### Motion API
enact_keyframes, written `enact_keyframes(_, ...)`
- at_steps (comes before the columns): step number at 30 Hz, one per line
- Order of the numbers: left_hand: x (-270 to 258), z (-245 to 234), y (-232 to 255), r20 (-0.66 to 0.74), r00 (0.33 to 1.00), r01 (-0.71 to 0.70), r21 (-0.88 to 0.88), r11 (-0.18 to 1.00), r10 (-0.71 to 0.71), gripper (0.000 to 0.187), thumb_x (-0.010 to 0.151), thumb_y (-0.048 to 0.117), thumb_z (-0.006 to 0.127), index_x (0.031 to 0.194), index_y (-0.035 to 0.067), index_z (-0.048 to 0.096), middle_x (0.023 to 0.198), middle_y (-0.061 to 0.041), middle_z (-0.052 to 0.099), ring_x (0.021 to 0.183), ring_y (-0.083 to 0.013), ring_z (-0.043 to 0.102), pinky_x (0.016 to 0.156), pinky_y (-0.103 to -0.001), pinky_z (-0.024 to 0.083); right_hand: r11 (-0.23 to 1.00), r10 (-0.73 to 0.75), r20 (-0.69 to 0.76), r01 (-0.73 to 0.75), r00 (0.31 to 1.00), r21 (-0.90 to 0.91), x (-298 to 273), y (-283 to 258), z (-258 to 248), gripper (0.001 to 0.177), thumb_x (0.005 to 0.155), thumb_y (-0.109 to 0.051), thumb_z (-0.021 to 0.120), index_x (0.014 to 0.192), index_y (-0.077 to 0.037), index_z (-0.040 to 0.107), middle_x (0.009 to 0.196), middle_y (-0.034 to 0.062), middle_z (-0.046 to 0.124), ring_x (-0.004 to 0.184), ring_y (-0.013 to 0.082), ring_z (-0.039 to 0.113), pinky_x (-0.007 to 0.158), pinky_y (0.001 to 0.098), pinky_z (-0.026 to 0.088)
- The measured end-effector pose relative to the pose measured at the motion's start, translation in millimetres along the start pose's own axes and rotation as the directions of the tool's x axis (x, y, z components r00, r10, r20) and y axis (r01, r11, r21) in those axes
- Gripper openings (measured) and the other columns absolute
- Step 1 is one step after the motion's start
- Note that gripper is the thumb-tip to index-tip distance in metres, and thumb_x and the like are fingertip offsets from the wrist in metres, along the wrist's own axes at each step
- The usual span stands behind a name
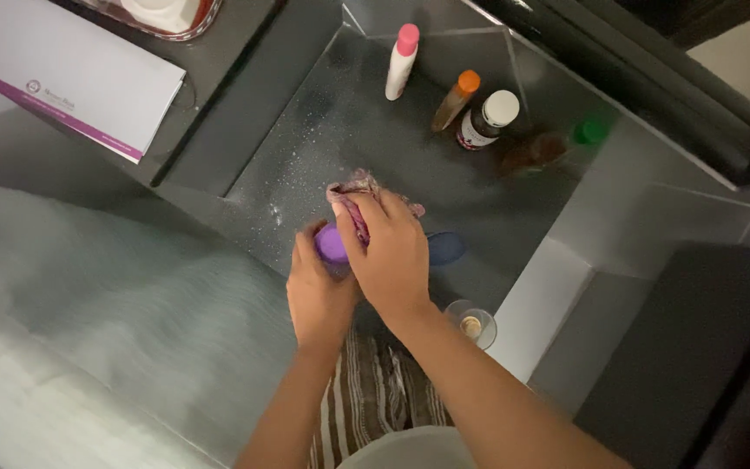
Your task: Cleaning and organizing objects on a vanity dresser using a cloth.
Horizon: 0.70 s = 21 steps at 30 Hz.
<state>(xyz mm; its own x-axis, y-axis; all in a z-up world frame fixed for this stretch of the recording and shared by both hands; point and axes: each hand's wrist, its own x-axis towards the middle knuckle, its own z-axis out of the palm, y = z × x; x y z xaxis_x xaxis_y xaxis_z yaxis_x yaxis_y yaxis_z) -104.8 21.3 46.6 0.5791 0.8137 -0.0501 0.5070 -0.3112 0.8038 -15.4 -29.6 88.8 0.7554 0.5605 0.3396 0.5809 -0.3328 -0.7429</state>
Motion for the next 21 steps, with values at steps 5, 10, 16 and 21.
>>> enact_keyframes(5, 4, -14, 6, 0.041, 0.993, -0.109, 0.003, 0.994, 0.109, 0.068, 0.077, 0.024, 0.081, 0.134, 0.005, 0.050, 0.124, -0.019, 0.065, 0.110, -0.0405, 0.066, 0.088, -0.048, 0.054, 0.999, 0.042, -0.003, -0.042, 0.999, -0.019, 5, -2, -4, 0.021, 0.101, -0.021, 0.065, 0.117, -0.009, 0.072, 0.105, 0.0150, 0.070, 0.095, 0.0370, 0.068, 0.081, 0.0451, 0.053)
enact_keyframes(10, 21, -29, 10, 0.073, 0.913, -0.407, 0.082, 0.910, 0.402, 0.059, 0.085, 0.014, 0.068, 0.139, 0.003, 0.047, 0.138, -0.020, 0.060, 0.122, -0.0422, 0.061, 0.098, -0.049, 0.052, 0.995, 0.096, -0.053, -0.098, 0.994, -0.033, 20, 4, -8, 0.021, 0.104, -0.022, 0.062, 0.117, -0.007, 0.070, 0.105, 0.0162, 0.069, 0.094, 0.0368, 0.068, 0.082, 0.0451, 0.054)
enact_keyframes(16, 101, 13, 11, 0.010, 0.909, -0.415, 0.115, 0.903, 0.416, 0.054, 0.093, 0.008, 0.068, 0.141, 0.001, 0.045, 0.142, -0.022, 0.055, 0.128, -0.0454, 0.058, 0.104, -0.050, 0.050, 0.995, 0.081, -0.162, -0.089, 0.983, -0.044, 45, 27, -7, 0.025, 0.107, -0.023, 0.062, 0.123, -0.004, 0.067, 0.114, 0.0191, 0.068, 0.104, 0.0407, 0.066, 0.091, 0.0479, 0.051)
enact_keyframes(21, 185, 70, 20, 0.179, 0.888, -0.440, 0.066, 0.896, 0.423, 0.060, 0.084, 0.011, 0.079, 0.135, 0.002, 0.048, 0.138, -0.024, 0.055, 0.121, -0.0480, 0.058, 0.096, -0.052, 0.050, 0.989, 0.007, -0.195, -0.035, 0.981, -0.143, 71, 55, -3, 0.038, 0.107, -0.023, 0.064, 0.134, 0.002, 0.057, 0.127, 0.0254, 0.062, 0.121, 0.0437, 0.062, 0.105, 0.0503, 0.047)
